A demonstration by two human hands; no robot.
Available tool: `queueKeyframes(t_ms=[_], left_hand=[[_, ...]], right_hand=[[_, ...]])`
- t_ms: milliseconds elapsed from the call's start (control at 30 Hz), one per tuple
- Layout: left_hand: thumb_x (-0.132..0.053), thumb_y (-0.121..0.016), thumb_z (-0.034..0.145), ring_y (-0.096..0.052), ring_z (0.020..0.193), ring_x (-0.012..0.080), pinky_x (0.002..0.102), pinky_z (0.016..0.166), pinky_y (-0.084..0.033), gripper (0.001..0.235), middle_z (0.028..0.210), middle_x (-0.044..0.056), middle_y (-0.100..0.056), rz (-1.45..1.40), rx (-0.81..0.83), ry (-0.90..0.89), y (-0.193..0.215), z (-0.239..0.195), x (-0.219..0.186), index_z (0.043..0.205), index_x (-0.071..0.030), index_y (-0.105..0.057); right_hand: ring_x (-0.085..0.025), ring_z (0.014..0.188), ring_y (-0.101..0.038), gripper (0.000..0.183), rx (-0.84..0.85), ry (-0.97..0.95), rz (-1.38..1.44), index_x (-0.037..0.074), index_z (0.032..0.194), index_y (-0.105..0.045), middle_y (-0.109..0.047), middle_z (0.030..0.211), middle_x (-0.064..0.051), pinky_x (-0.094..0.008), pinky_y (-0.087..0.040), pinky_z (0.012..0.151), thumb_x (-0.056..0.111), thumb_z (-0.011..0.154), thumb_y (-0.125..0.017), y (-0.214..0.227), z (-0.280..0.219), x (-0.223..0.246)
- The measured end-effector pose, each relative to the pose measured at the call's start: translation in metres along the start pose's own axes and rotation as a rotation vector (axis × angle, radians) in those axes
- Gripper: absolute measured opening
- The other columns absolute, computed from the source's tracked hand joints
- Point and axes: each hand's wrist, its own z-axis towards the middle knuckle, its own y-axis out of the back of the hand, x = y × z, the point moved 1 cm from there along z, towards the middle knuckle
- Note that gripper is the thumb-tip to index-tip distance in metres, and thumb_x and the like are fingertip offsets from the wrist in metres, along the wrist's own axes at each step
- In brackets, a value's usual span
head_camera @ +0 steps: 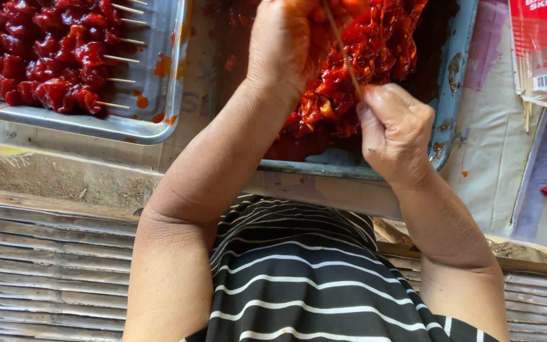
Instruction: The person threads marinated red meat chunks onto bamboo skewers by hand. They repeatedly pick up pieces from a metal tray and push them onto the skewer, then place the completed skewers into a second tray.
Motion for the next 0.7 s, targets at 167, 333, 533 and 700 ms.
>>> queueKeyframes(t_ms=[167,333,533,700], left_hand=[[-0.003,-0.069,0.097,-0.07,0.091,0.0173,0.034,0.086,-0.06,0.012,0.098,0.008,-0.073,0.132,0.117,0.055,-0.023,-0.022,0.003,0.106,0.004,-0.072],[-0.005,-0.071,0.102,-0.072,0.09,0.0147,0.03,0.082,-0.061,0.016,0.101,0.01,-0.078,0.449,0.187,0.14,-0.025,-0.03,0.018,0.113,0.005,-0.076],[-0.009,-0.073,0.104,-0.071,0.094,0.0129,0.028,0.084,-0.063,0.016,0.107,0.007,-0.076,0.751,0.396,0.046,-0.034,-0.026,-0.013,0.116,0.002,-0.072],[-0.007,-0.084,0.1,-0.07,0.091,0.0296,0.039,0.076,-0.057,0.027,0.103,0.018,-0.072,1.619,0.426,-0.745,-0.05,-0.051,-0.105,0.116,0.003,-0.064]], right_hand=[[-0.018,0.069,-0.06,0.016,-0.077,-0.015,0.063,-0.005,0.113,-0.066,-0.06,0.086,-0.012,-0.028,-0.047,0.062,-0.016,0.102,-0.064,0.008,0.001,-0.011],[-0.014,0.068,-0.058,0.013,-0.104,-0.073,0.15,-0.005,0.107,-0.066,-0.057,0.08,-0.008,-0.026,-0.046,0.061,-0.017,0.105,-0.06,0.012,0.001,-0.023],[-0.008,0.059,-0.052,0.011,-0.089,-0.242,0.48,-0.002,0.116,-0.07,-0.06,0.081,-0.004,-0.023,-0.038,0.05,-0.009,0.11,-0.064,0.018,0.0,-0.025],[-0.009,0.064,-0.056,0.008,-0.119,-0.194,0.386,-0.002,0.115,-0.071,-0.063,0.086,-0.005,-0.024,-0.042,0.054,-0.005,0.115,-0.064,0.028,-0.002,-0.032]])
